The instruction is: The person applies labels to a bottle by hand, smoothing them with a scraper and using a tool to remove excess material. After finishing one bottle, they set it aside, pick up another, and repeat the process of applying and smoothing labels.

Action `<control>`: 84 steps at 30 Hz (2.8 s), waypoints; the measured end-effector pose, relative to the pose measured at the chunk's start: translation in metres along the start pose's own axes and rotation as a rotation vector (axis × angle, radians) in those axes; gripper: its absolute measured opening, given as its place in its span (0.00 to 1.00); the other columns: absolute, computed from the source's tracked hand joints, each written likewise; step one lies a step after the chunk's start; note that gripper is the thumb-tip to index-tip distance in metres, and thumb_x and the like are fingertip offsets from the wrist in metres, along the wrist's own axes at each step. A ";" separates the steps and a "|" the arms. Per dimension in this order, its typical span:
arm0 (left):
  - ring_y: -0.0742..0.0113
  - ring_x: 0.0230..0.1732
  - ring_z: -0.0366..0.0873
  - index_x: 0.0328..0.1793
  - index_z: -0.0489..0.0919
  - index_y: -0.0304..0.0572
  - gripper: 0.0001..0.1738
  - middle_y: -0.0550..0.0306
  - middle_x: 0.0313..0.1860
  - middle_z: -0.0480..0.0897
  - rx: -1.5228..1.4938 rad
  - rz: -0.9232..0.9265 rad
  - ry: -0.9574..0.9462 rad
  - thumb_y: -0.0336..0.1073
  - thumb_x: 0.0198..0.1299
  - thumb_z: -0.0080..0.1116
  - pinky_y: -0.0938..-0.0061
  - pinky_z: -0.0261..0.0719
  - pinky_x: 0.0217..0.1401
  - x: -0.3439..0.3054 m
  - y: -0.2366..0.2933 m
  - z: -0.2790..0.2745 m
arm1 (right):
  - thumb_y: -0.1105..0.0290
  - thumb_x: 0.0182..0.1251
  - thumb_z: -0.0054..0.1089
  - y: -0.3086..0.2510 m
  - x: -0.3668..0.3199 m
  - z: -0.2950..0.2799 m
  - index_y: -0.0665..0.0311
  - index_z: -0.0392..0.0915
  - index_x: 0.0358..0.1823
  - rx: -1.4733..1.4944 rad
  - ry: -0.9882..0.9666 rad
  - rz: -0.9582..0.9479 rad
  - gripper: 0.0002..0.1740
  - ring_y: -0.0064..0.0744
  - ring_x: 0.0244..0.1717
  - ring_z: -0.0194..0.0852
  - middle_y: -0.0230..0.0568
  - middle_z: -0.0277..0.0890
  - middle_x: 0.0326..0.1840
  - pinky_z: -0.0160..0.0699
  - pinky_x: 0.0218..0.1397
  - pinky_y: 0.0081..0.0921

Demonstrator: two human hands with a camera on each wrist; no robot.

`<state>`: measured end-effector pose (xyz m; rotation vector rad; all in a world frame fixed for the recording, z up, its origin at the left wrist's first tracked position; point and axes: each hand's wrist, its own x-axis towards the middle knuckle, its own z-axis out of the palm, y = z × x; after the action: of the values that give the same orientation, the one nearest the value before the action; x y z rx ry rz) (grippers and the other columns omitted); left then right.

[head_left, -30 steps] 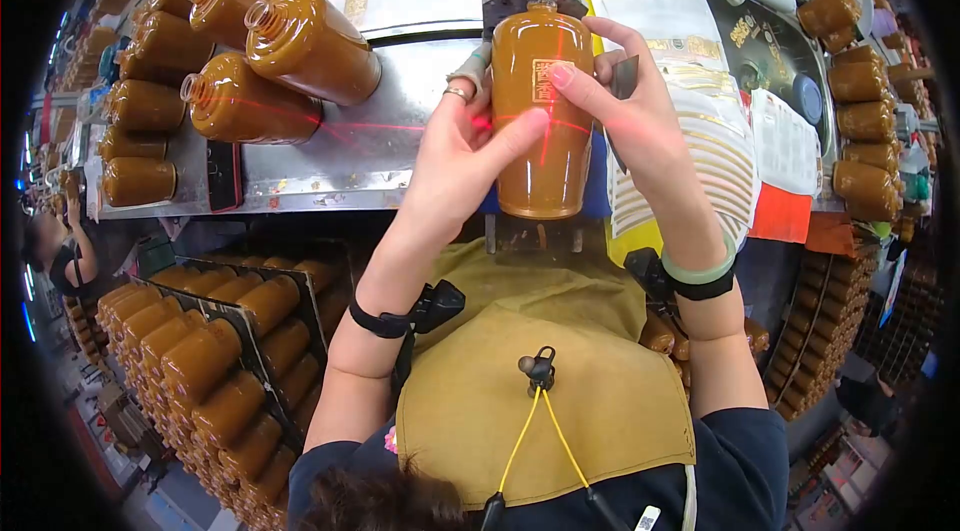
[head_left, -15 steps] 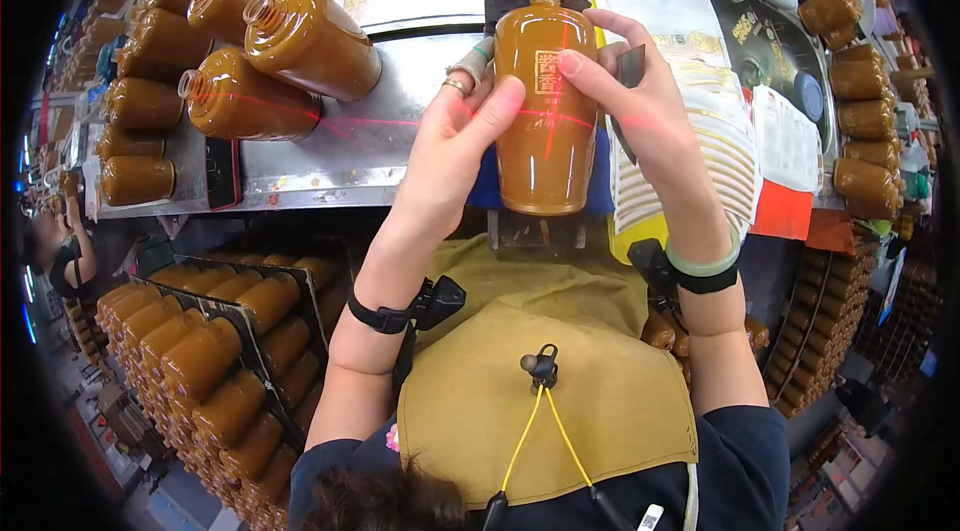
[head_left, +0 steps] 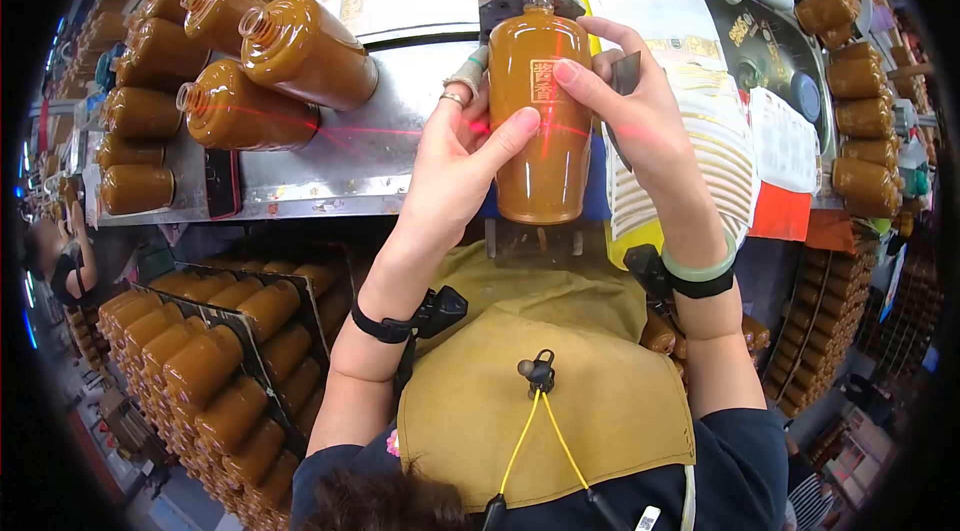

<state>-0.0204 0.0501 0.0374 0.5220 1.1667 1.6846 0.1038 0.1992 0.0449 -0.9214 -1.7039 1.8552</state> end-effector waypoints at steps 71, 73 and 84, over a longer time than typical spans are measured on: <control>0.66 0.72 0.74 0.87 0.56 0.39 0.36 0.49 0.73 0.77 0.053 0.082 0.073 0.31 0.77 0.57 0.68 0.71 0.76 0.005 -0.003 0.011 | 0.63 0.70 0.76 0.015 -0.035 -0.003 0.65 0.75 0.51 0.160 -0.030 0.066 0.20 0.16 0.46 0.74 0.29 0.76 0.42 0.77 0.50 0.18; 0.66 0.72 0.74 0.87 0.57 0.38 0.36 0.49 0.73 0.77 0.045 0.081 0.068 0.30 0.77 0.57 0.68 0.71 0.76 0.006 -0.003 0.011 | 0.65 0.69 0.76 0.006 -0.034 -0.001 0.65 0.75 0.48 0.196 -0.026 0.102 0.18 0.16 0.45 0.74 0.29 0.76 0.42 0.77 0.48 0.18; 0.66 0.69 0.76 0.84 0.60 0.31 0.36 0.47 0.72 0.77 0.088 0.102 0.099 0.28 0.74 0.60 0.69 0.73 0.73 0.014 -0.002 0.012 | 0.68 0.68 0.77 0.009 -0.028 0.003 0.64 0.72 0.45 0.200 -0.024 0.055 0.18 0.16 0.44 0.75 0.29 0.76 0.42 0.77 0.46 0.17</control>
<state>-0.0160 0.0680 0.0388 0.5663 1.3100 1.7692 0.1215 0.1764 0.0402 -0.8752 -1.4868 2.0367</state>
